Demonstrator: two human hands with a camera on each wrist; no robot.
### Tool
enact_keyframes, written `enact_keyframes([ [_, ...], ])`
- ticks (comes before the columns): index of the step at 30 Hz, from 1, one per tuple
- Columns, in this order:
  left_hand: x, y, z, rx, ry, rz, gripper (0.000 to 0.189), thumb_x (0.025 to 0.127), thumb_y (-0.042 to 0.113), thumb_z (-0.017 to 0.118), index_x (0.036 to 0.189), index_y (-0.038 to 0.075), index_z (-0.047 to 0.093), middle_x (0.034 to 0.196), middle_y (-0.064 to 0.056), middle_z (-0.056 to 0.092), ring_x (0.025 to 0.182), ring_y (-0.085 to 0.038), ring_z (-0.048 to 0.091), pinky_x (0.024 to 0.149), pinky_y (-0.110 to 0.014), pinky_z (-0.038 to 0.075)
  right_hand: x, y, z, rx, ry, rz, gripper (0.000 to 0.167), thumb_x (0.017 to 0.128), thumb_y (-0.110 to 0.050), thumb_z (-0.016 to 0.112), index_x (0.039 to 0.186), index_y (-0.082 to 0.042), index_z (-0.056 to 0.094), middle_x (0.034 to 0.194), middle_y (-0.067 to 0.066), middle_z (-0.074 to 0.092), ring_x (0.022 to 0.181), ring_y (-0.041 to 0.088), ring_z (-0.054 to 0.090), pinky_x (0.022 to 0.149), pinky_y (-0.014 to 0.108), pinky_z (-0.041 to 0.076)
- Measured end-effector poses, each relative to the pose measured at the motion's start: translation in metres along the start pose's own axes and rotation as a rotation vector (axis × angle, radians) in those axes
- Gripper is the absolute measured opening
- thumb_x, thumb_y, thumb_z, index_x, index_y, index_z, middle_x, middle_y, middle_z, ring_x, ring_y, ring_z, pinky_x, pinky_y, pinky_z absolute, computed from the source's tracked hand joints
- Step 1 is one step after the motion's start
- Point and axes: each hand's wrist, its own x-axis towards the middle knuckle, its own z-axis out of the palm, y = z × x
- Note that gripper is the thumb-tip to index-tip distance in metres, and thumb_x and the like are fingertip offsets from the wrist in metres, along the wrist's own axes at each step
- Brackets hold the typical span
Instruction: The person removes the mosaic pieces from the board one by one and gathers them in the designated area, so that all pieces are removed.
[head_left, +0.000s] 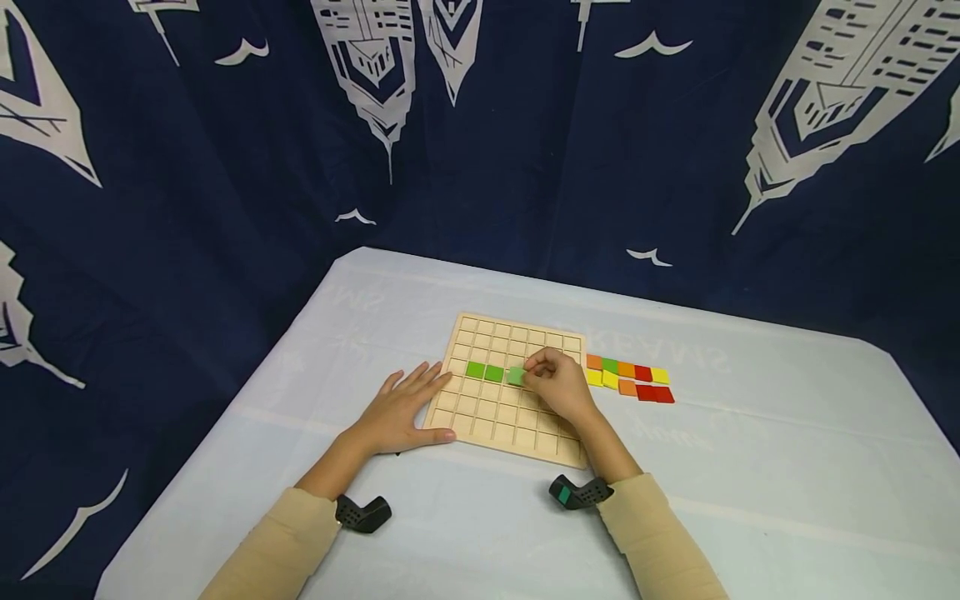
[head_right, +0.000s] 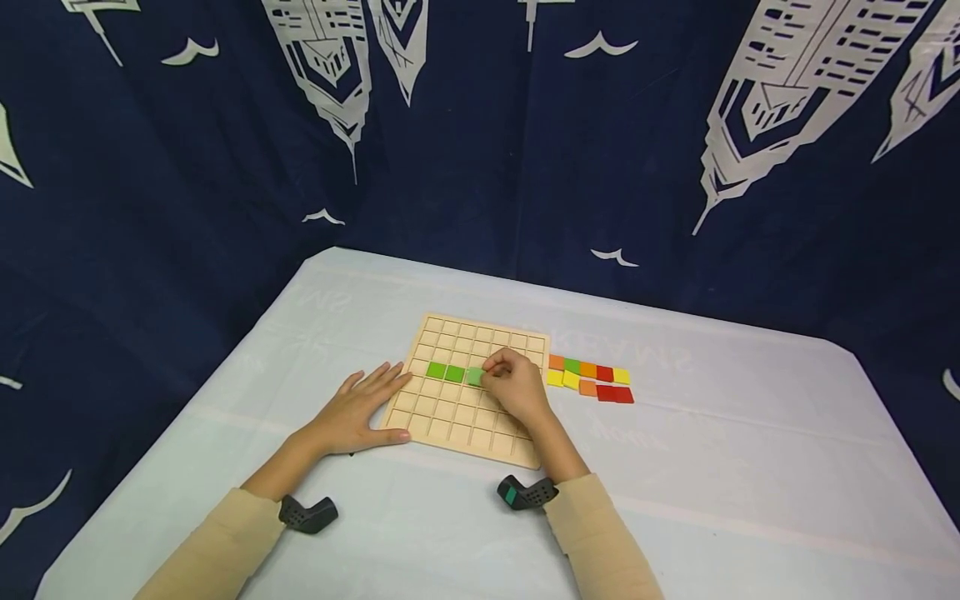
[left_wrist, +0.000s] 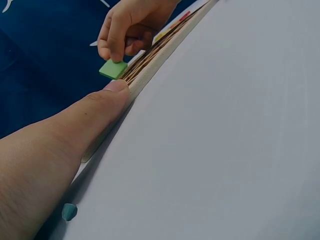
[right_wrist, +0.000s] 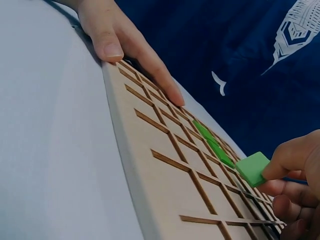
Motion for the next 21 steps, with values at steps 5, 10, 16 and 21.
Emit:
enact_keyframes([
  [5, 0.001, 0.001, 0.0, -0.001, 0.004, -0.001, 0.094, 0.082, 0.069, 0.059, 0.155, 0.017, 0.029, 0.161, -0.006, 0.021, 0.148, -0.026, 0.012, 0.115, -0.056, 0.009, -0.004, 0.002, -0.012, 0.026, -0.001, 0.039, 0.008, 0.086, -0.004, 0.066, 0.093, 0.0, 0.065, 0.081, 0.007, 0.063, 0.057, 0.011, 0.045, 0.05, 0.022, 0.038],
  [10, 0.001, 0.001, 0.0, 0.0, 0.008, -0.001, 0.095, 0.082, 0.069, 0.059, 0.155, 0.017, 0.029, 0.16, -0.006, 0.021, 0.148, -0.026, 0.012, 0.115, -0.056, 0.009, -0.007, 0.007, -0.023, 0.022, 0.023, 0.064, 0.01, 0.086, -0.005, 0.066, 0.093, 0.002, 0.065, 0.079, 0.005, 0.063, 0.061, 0.011, 0.045, 0.053, 0.021, 0.039],
  [16, 0.001, 0.0, 0.0, -0.003, 0.004, -0.001, 0.095, 0.082, 0.07, 0.058, 0.155, 0.017, 0.028, 0.161, -0.006, 0.02, 0.148, -0.025, 0.012, 0.115, -0.055, 0.009, -0.01, 0.012, -0.035, 0.027, 0.05, 0.079, 0.009, 0.086, -0.003, 0.065, 0.093, 0.003, 0.064, 0.078, 0.006, 0.064, 0.061, 0.012, 0.047, 0.053, 0.02, 0.04],
  [21, 0.001, 0.0, 0.001, -0.005, -0.001, -0.001, 0.095, 0.083, 0.071, 0.058, 0.156, 0.018, 0.027, 0.161, -0.004, 0.019, 0.148, -0.024, 0.011, 0.115, -0.055, 0.008, -0.014, 0.017, -0.043, 0.017, 0.066, 0.116, 0.01, 0.087, -0.004, 0.066, 0.094, 0.001, 0.064, 0.079, 0.006, 0.064, 0.064, 0.014, 0.048, 0.054, 0.02, 0.042],
])
